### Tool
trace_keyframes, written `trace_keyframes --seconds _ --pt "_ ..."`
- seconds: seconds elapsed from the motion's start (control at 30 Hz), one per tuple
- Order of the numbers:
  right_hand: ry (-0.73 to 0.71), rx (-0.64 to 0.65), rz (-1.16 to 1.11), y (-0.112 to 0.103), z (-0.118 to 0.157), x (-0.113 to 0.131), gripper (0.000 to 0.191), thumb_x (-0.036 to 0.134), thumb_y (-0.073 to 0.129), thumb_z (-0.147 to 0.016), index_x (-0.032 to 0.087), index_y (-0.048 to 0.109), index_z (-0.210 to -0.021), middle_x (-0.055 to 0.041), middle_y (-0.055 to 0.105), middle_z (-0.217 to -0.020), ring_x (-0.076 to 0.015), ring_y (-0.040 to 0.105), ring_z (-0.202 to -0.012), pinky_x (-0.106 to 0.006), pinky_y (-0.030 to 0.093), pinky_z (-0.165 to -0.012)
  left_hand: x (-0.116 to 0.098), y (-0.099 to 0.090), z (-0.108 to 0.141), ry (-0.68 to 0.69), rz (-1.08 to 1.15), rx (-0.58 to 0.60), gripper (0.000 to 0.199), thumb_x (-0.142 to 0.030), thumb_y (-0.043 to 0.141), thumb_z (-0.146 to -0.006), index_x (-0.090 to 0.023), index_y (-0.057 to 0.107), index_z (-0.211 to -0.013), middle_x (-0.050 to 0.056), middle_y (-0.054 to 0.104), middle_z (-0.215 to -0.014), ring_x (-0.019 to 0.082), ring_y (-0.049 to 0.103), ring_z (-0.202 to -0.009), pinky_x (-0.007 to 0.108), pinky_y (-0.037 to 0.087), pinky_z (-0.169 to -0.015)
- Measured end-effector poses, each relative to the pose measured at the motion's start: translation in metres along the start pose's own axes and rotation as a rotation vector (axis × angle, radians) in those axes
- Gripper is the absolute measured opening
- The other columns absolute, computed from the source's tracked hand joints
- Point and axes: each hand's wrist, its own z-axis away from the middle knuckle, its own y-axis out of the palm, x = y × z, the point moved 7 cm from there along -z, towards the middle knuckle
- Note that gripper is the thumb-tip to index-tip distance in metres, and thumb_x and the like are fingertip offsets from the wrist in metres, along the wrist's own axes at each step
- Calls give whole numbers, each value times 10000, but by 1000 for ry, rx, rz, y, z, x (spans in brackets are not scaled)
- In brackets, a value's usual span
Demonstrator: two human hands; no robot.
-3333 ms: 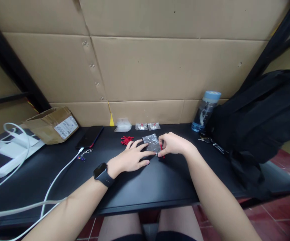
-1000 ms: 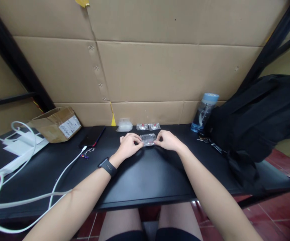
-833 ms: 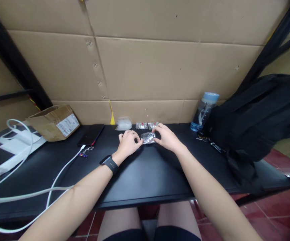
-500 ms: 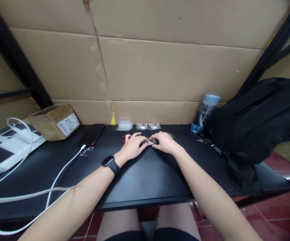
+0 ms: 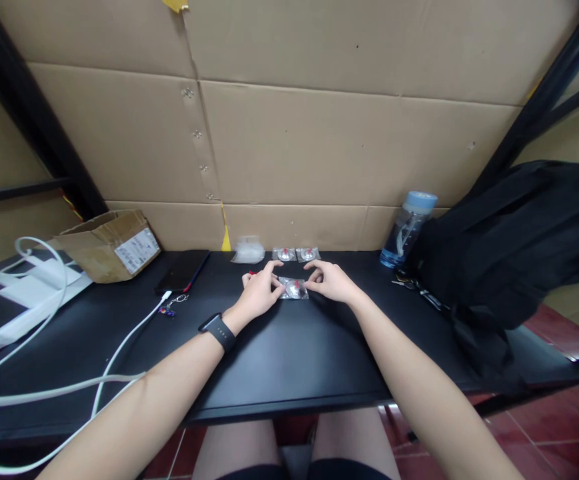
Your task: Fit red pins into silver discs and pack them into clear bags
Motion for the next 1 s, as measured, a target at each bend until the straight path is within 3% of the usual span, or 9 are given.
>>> trace_keyframes --seconds 0.17,0.3,0.47,0.6,0.83,1.0 --pt "-121 2 181 10 1 13 461 388 839 -759 276 692 -1181 -42 741 -1187 -255 650 -1110 -383 433 -942 -6 -1 1 67 -121 -22 433 -266 592 -905 -298 476 -1321 8 784 -919 266 613 -1131 433 262 -945" --pt "-110 80 244 22 -1 17 441 407 822 -782 298 700 -1192 -49 745 -1183 -290 627 -1143 -443 376 -980 -5 0 1 56 -150 -11 395 -304 609 -913 -290 502 -1293 16 776 -913 271 596 -1111 432 263 -930" --pt "-114 104 324 22 -1 19 452 460 822 -784 316 716 -1199 -66 749 -1188 -319 599 -1188 -460 315 -986 -5 0 1 57 -131 -14 375 -313 625 -915 -294 509 -1271 9 780 -900 273 595 -1112 432 264 -921" --pt "-131 108 410 18 -1 23 408 450 790 -818 302 735 -1194 -87 757 -1155 -305 617 -1147 -442 300 -961 -5 0 1 72 -113 -9 346 -291 622 -909 -287 524 -1240 5 781 -898 270 602 -1111 427 263 -913" --pt "-198 175 455 16 -8 32 429 544 832 -716 277 787 -1048 -57 787 -946 -284 662 -1025 -433 276 -957 -5 2 3 52 -97 9 277 -302 642 -897 -280 542 -1154 -15 783 -875 261 609 -1101 426 265 -908" --pt "-215 169 471 24 -11 40 338 409 848 -681 258 792 -979 -43 783 -885 -270 668 -972 -421 264 -959 -11 -7 4 38 -104 -48 242 -285 587 -910 -273 558 -1150 -2 772 -865 261 613 -1070 440 262 -906"
